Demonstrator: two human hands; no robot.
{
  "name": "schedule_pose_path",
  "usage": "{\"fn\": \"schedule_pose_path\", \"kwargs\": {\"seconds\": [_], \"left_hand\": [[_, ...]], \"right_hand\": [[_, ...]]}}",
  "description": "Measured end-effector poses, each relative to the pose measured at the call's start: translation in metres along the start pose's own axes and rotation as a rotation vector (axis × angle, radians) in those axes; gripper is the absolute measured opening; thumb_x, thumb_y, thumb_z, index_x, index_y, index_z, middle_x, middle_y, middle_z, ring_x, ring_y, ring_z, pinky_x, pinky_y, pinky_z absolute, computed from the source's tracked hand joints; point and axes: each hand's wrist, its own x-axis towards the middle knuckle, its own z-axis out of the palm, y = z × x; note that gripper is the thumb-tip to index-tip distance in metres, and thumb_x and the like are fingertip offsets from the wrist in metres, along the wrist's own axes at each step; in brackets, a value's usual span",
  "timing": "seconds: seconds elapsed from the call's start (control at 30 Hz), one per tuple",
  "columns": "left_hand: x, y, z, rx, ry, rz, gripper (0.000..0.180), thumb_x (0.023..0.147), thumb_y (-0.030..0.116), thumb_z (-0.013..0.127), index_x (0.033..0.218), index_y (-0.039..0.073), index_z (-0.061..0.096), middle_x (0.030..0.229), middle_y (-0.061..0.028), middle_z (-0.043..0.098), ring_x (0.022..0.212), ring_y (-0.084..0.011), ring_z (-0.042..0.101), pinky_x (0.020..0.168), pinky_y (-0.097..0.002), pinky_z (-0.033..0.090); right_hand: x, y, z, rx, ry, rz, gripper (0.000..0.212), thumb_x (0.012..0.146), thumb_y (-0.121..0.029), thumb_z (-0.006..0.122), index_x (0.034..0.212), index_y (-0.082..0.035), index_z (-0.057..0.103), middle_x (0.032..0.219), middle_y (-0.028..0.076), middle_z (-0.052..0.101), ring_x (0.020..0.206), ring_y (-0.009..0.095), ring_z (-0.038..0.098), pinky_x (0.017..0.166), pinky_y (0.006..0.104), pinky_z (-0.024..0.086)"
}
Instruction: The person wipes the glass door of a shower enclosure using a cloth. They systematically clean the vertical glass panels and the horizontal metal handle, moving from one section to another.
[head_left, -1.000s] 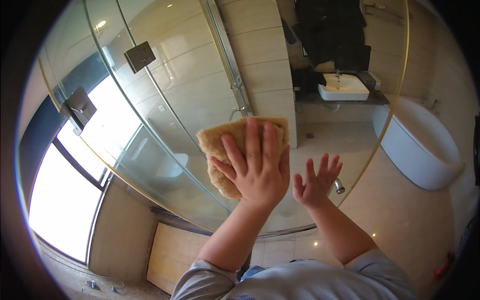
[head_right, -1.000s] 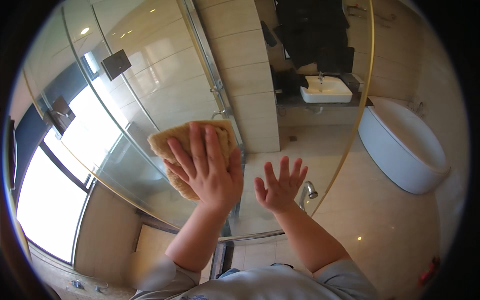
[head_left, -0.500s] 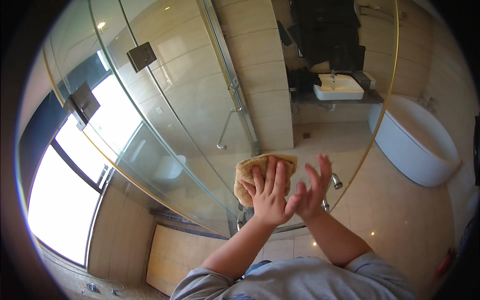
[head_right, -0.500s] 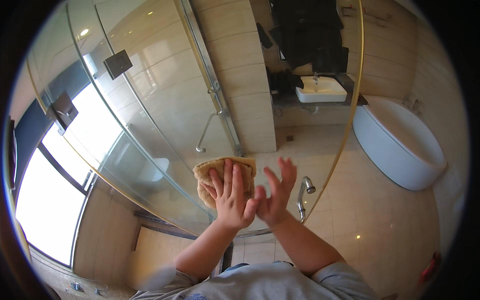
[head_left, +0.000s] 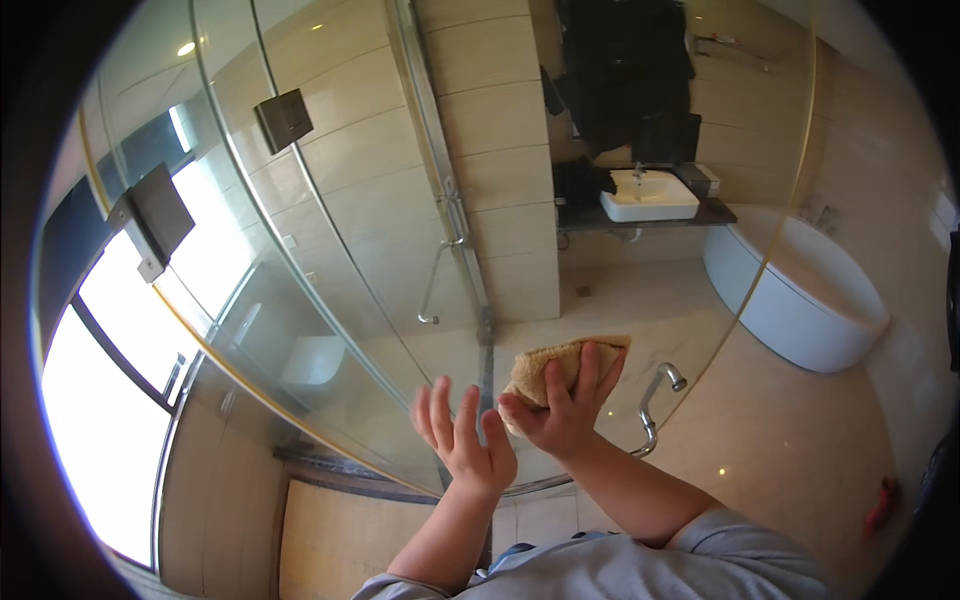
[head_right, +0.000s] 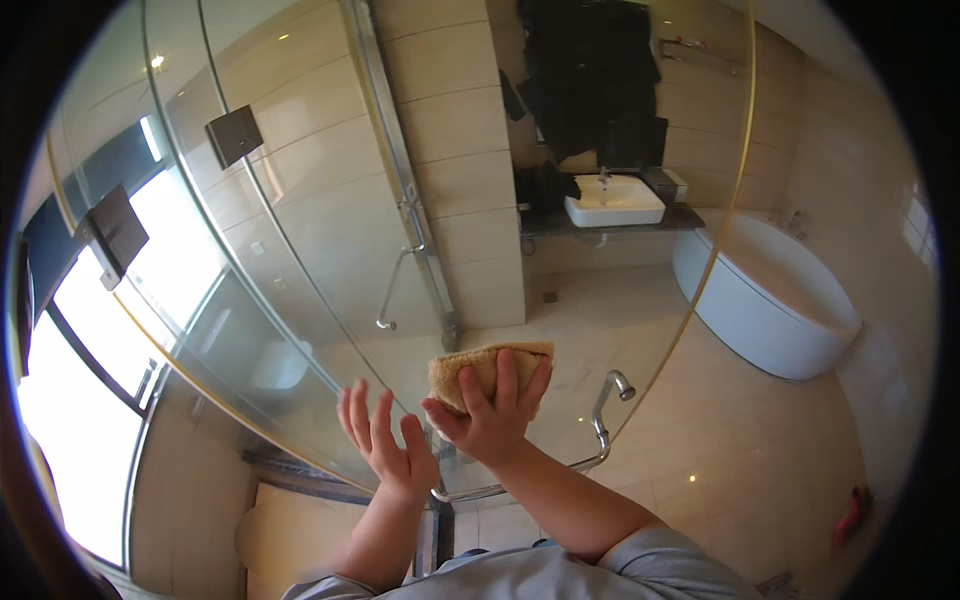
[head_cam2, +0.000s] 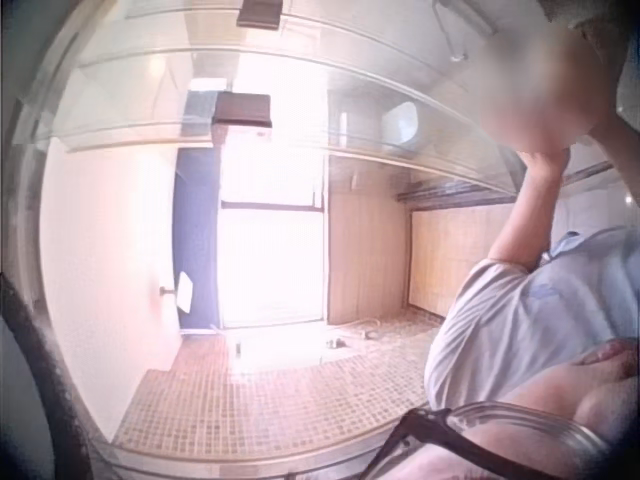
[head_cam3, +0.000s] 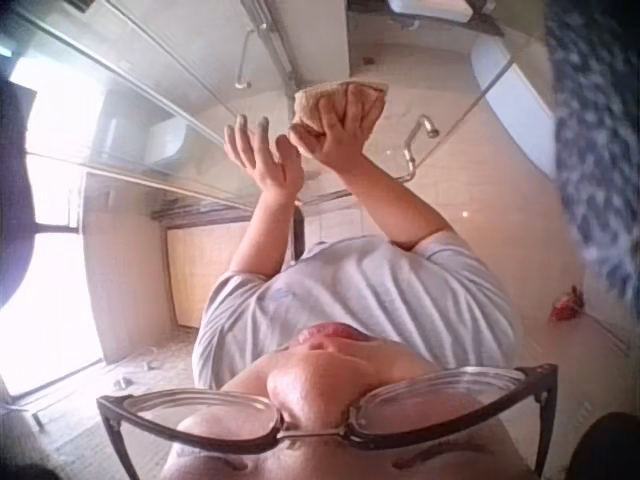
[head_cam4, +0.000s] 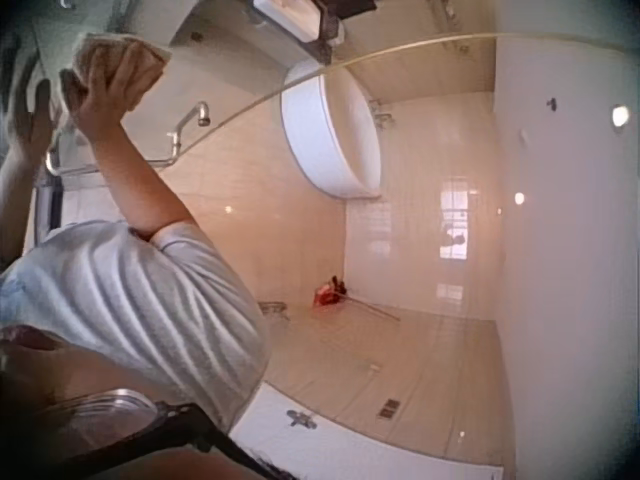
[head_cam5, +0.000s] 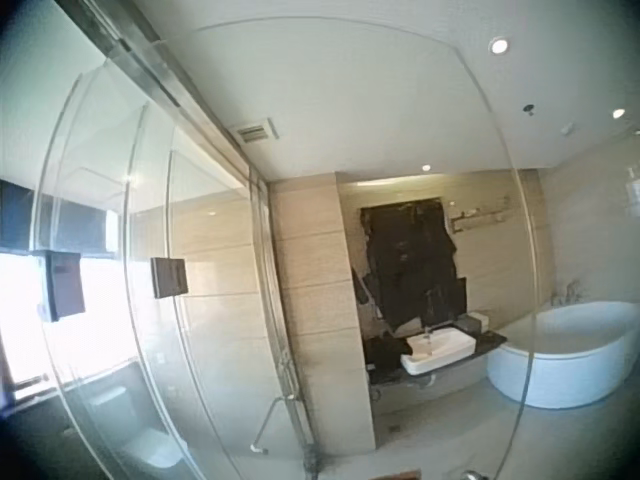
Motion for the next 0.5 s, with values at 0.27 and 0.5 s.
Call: {"fn": "schedule_pose_path", "kwargs": {"seconds": [0.27,0.5], "left_hand": [[-0.023,-0.055,0.042,0.381,0.074,0.141,0.063,0.092,0.032,0.052,0.149,0.007,0.038,0.16,-0.0236,0.017,0.147,-0.0497,0.003,0.114,-0.0624,-0.007],[-0.018,-0.049,0.043,0.393,0.075,0.215,0.062,0.096,0.031,0.049,0.149,0.002,0.035,0.159,-0.0249,0.018,0.147,-0.0483,0.003,0.115,-0.0598,-0.005]], "right_hand": [[-0.033,0.023,-0.005,0.007,-0.078,-0.109,0.059,0.084,-0.04,0.068,0.139,-0.03,0.051,0.156,0.013,0.032,0.137,0.056,0.024,0.107,0.0699,0.023],[0.014,0.038,-0.024,-0.083,-0.146,-0.214,0.056,0.08,-0.03,0.071,0.133,-0.022,0.057,0.148,0.022,0.039,0.134,0.056,0.031,0.108,0.0708,0.023]]}}
